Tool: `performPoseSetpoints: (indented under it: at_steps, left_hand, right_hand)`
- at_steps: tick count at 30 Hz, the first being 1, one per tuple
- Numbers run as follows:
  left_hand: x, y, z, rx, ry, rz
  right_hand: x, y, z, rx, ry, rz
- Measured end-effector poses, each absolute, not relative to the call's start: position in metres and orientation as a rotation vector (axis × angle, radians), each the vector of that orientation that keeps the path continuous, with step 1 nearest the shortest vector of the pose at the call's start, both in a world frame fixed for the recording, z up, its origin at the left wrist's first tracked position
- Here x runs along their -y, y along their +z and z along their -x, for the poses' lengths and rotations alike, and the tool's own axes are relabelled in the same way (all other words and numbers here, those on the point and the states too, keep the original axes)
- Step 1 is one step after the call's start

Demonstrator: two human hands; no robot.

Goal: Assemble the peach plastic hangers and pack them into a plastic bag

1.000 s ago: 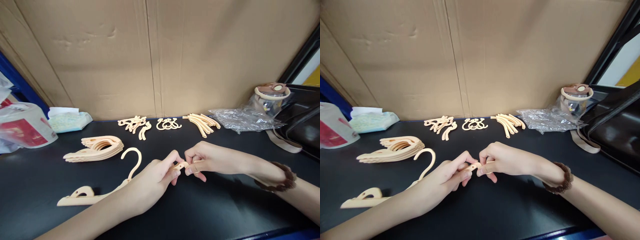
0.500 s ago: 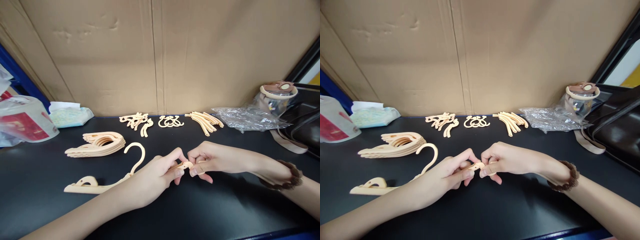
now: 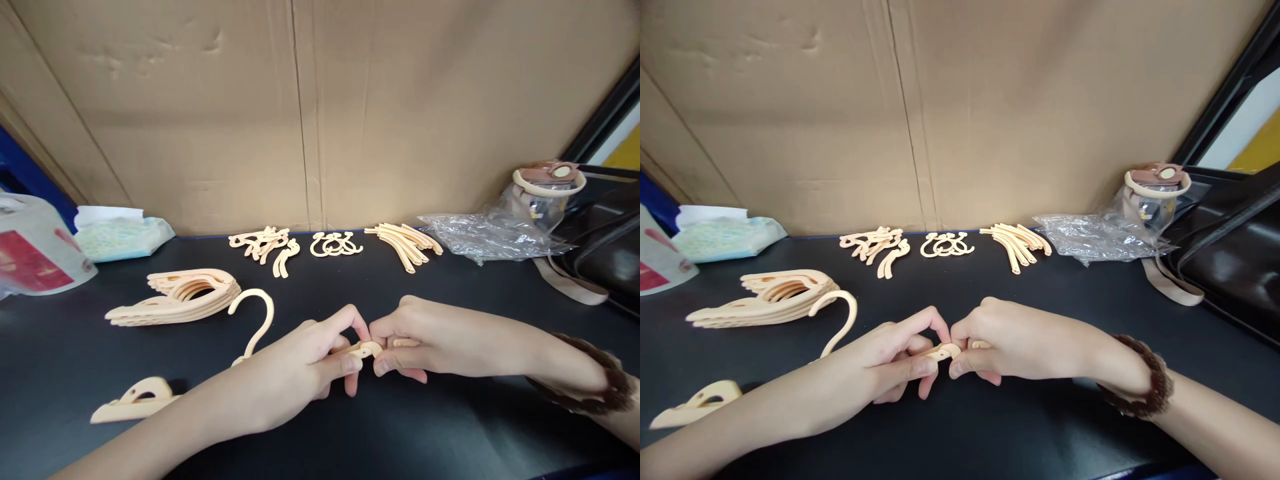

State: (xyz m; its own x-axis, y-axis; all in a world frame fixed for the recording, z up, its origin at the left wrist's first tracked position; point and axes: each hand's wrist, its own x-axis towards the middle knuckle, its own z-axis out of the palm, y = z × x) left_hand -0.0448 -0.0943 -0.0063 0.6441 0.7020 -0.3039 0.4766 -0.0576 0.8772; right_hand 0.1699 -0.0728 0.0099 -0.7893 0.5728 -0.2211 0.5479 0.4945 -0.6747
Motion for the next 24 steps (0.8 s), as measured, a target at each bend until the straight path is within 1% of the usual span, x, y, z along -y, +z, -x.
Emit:
performPoseSetpoints:
  at_steps: [5, 14, 19, 21, 24]
  left_hand:
    - [0.096, -0.006, 0.044, -0.986, 0.2, -1.71]
    - [0.104, 0.0, 0.048, -1.086, 0.11, -1.908]
    - [0.106, -0.005, 0.046, -1.13, 0.192, -1.92]
    - [0.106, -0.008, 0.043, -1.142, 0.252, -1.886]
    - [0.107, -0.012, 0.039, -1.18, 0.312, -1.911]
  right_hand:
    - [0.073, 0.015, -0.169, 2.745, 1.275, 1.024]
    - [0.072, 0.011, -0.169, 2.844, 1.198, 0.965]
    - [0.069, 0.01, -0.173, 2.787, 1.022, 0.994]
    - [0.07, 0.011, -0.176, 2.801, 0.88, 0.972]
    - [0.075, 0.011, -0.178, 2.843, 0.572, 0.982]
